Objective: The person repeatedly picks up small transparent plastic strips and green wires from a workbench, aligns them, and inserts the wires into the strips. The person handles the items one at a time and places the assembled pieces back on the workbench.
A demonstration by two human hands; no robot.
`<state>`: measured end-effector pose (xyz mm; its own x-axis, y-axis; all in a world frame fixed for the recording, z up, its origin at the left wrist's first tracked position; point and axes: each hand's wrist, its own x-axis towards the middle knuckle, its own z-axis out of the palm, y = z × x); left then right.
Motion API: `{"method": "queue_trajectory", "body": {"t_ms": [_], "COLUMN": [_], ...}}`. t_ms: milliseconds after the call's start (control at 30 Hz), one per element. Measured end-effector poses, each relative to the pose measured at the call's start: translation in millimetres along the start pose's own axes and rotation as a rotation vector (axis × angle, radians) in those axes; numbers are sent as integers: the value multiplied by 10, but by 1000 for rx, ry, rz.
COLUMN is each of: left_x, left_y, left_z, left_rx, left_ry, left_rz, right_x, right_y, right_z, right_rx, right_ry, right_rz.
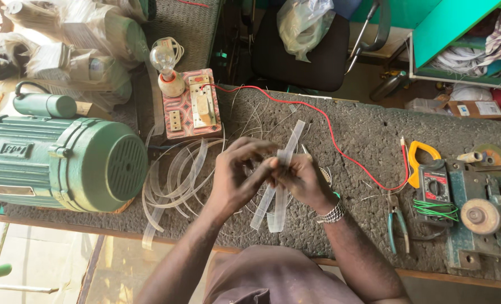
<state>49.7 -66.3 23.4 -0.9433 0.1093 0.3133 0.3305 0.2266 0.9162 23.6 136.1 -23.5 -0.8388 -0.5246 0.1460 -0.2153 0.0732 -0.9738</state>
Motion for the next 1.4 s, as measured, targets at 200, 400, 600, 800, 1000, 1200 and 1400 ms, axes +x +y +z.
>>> {"method": "queue_trajectory", "body": {"t_ms": [200, 400, 600, 800, 1000, 1200, 1400], "left_x": [43, -9, -38, -63, -63, -63, -27], "left_y": [86, 76, 40, -1, 28, 151, 172], "left_z": [88, 100, 75, 74, 85, 78, 57], "left_rx": [-242, -153, -285, -296, -277, -32, 47], "left_ry": [-26, -56, -85, -85, -80, -67, -83], "left_rz": [18, -124, -255, -265, -219, -150, -46], "right_x": [-74, -184, -188, -203, -215, -171, -123], "right_y": [-256, -360, -410, -496, -501, -335, -119], "right_z": [5, -5, 45, 103, 43, -91, -140], "right_rx": [-115, 41, -145, -255, -252, 45, 230], "right_ry": [183, 319, 389, 423, 386, 296, 219], "right_rz": [-215, -207, -244, -304, -177, 44, 52]}}
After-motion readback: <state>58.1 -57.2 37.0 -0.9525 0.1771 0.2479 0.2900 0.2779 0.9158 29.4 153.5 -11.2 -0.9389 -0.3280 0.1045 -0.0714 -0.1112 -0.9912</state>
